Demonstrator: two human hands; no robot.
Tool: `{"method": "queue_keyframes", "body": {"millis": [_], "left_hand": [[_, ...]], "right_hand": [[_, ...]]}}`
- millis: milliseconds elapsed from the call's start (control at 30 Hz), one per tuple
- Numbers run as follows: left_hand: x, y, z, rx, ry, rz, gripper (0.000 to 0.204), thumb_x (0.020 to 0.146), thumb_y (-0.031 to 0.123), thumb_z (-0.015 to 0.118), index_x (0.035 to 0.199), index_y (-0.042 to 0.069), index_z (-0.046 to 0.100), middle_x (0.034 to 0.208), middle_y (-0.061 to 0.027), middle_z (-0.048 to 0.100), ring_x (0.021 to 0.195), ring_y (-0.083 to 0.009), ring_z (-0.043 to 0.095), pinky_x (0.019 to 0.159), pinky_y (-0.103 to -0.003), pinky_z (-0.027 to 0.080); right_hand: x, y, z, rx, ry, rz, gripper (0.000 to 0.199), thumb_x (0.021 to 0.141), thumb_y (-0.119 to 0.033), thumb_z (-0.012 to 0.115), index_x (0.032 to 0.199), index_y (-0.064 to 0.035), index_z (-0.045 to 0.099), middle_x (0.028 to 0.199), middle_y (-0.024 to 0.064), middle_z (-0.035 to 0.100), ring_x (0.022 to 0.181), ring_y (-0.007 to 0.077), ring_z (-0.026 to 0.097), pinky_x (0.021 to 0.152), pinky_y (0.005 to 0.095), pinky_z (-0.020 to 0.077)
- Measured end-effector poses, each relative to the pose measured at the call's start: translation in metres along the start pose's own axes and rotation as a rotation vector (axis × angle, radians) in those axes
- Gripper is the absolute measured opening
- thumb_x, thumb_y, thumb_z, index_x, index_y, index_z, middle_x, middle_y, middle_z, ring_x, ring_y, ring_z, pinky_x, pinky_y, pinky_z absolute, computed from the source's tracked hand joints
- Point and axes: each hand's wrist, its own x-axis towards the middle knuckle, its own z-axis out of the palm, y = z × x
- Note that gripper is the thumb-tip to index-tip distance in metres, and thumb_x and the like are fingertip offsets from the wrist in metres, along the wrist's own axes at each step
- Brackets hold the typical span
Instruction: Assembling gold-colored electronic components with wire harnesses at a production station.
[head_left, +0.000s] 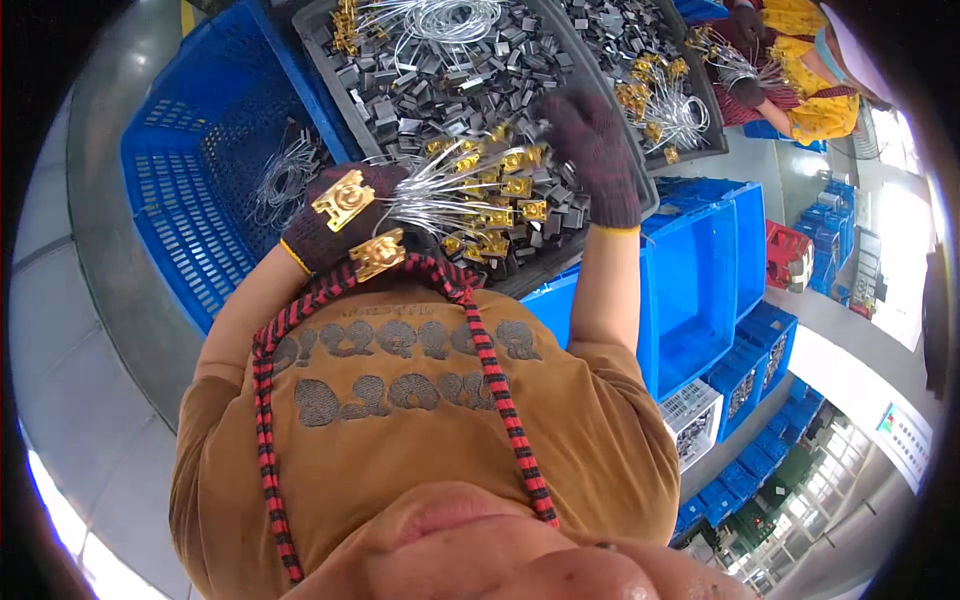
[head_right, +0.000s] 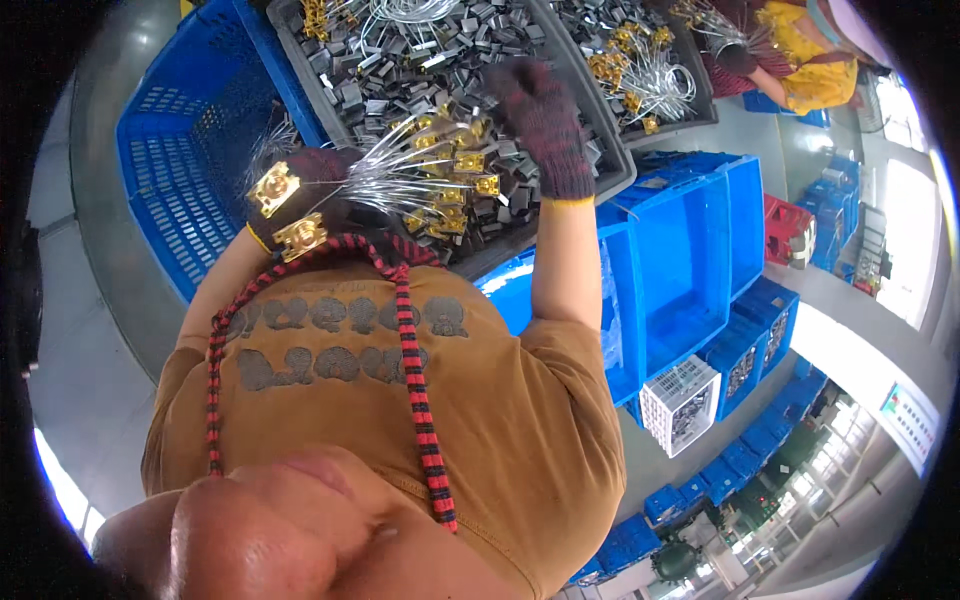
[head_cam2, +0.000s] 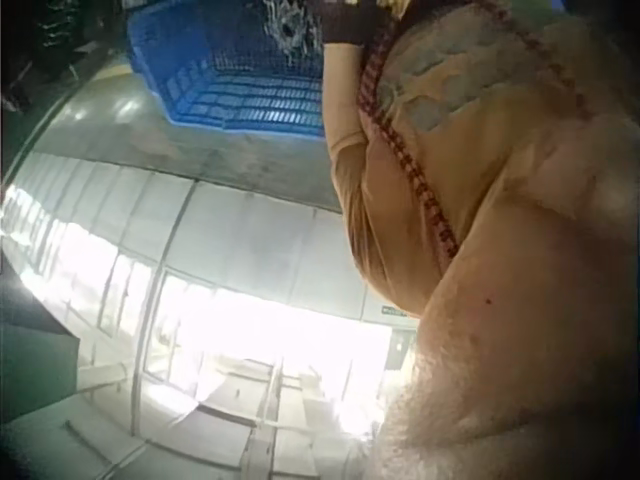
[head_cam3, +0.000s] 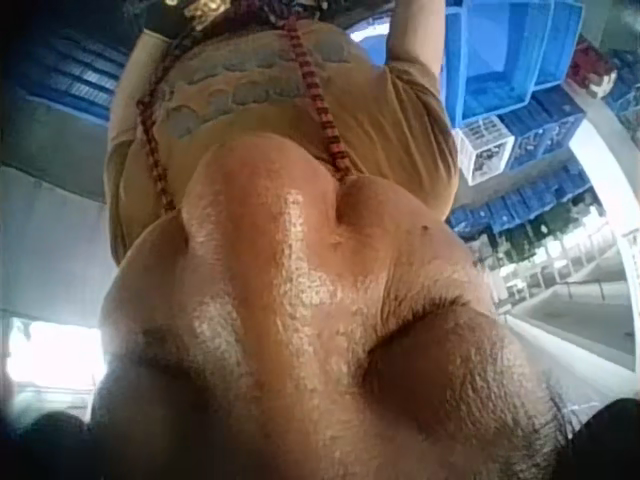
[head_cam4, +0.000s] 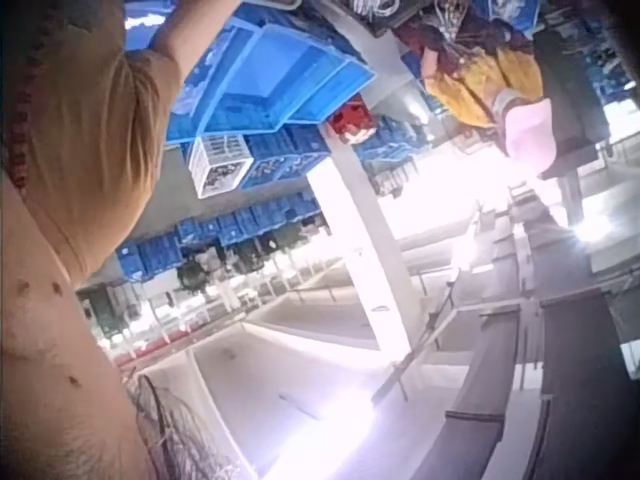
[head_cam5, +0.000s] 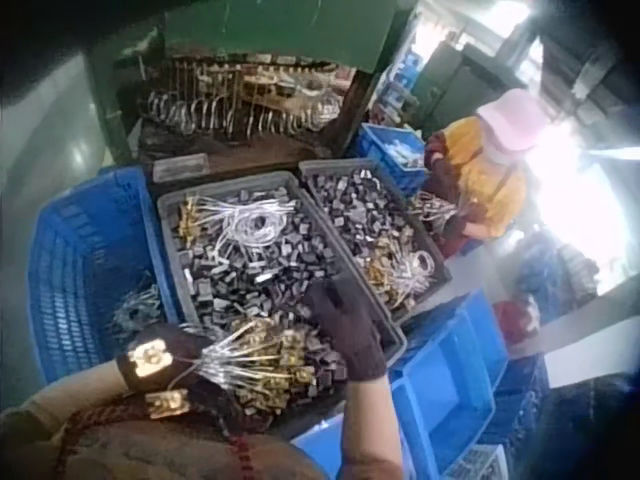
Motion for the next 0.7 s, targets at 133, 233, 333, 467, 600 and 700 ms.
{"method": "queue_keyframes", "body": {"millis": [133, 233, 333, 467, 600, 700], "left_hand": [[0.0, -0.063, 0.076, -0.119, -0.122, -0.143, 0.035, 0.09, 0.027, 0.066, 0.122, 0.013, 0.071, 0.102, -0.0105, 0.073, 0.091, -0.0312, 0.07, 0.08, -0.04, 0.057], [-0.002, -0.03, 0.029, -0.06, 0.008, 0.2, 0.034, 0.098, 0.018, 0.061, 0.128, 0.004, 0.068, 0.126, -0.014, 0.07, 0.112, -0.0282, 0.068, 0.097, -0.038, 0.053], [-0.01, -0.056, 0.059, -1.086, -0.047, 0.014, 0.035, 0.103, 0.015, 0.056, 0.135, 0.003, 0.064, 0.138, -0.0117, 0.065, 0.127, -0.0221, 0.061, 0.111, -0.035, 0.047], [-0.004, -0.069, 0.068, -0.774, -0.124, -0.028, 0.041, 0.108, 0.018, 0.048, 0.145, 0.0, 0.053, 0.144, -0.0148, 0.06, 0.128, -0.0247, 0.06, 0.113, -0.037, 0.048], [0.006, -0.05, 0.053, -0.615, 0.168, 0.196, 0.049, 0.085, 0.026, 0.076, 0.13, 0.009, 0.068, 0.115, -0.0126, 0.075, 0.101, -0.0309, 0.071, 0.085, -0.04, 0.057], [0.005, -0.071, 0.058, 0.072, 0.063, 0.22, 0.037, 0.091, 0.032, 0.069, 0.12, 0.009, 0.071, 0.112, -0.0201, 0.072, 0.103, -0.0351, 0.07, 0.09, -0.044, 0.056]], "right_hand": [[0.074, 0.091, -0.008, -1.023, 0.038, -0.145, 0.033, 0.088, -0.029, 0.074, 0.114, -0.0086, 0.071, 0.11, 0.0164, 0.076, 0.099, 0.0345, 0.074, 0.082, 0.045, 0.0591], [0.094, 0.166, 0.012, -1.223, -0.228, -0.055, 0.037, 0.086, -0.03, 0.068, 0.117, -0.0114, 0.073, 0.119, 0.024, 0.072, 0.11, 0.0414, 0.07, 0.096, 0.0533, 0.0555], [0.077, 0.153, 0.009, -0.987, -0.167, -0.172, 0.035, 0.086, -0.029, 0.074, 0.118, -0.013, 0.072, 0.119, 0.0154, 0.071, 0.112, 0.0371, 0.068, 0.099, 0.0437, 0.0533], [0.051, 0.135, -0.018, -0.683, 0.02, -0.03, 0.045, 0.084, -0.032, 0.078, 0.121, -0.0077, 0.072, 0.112, 0.0159, 0.075, 0.1, 0.0301, 0.072, 0.089, 0.0411, 0.0559], [0.023, 0.122, -0.045, -0.448, 0.276, -0.134, 0.043, 0.086, -0.029, 0.08, 0.118, -0.0013, 0.072, 0.086, 0.0054, 0.072, 0.073, 0.0136, 0.062, 0.071, 0.0306, 0.0525], [-0.03, 0.035, -0.028, 0.42, 0.189, -0.06, 0.026, 0.09, -0.021, 0.076, 0.11, -0.0049, 0.073, 0.076, -0.0033, 0.063, 0.061, 0.0035, 0.052, 0.053, 0.0184, 0.0382]]}}
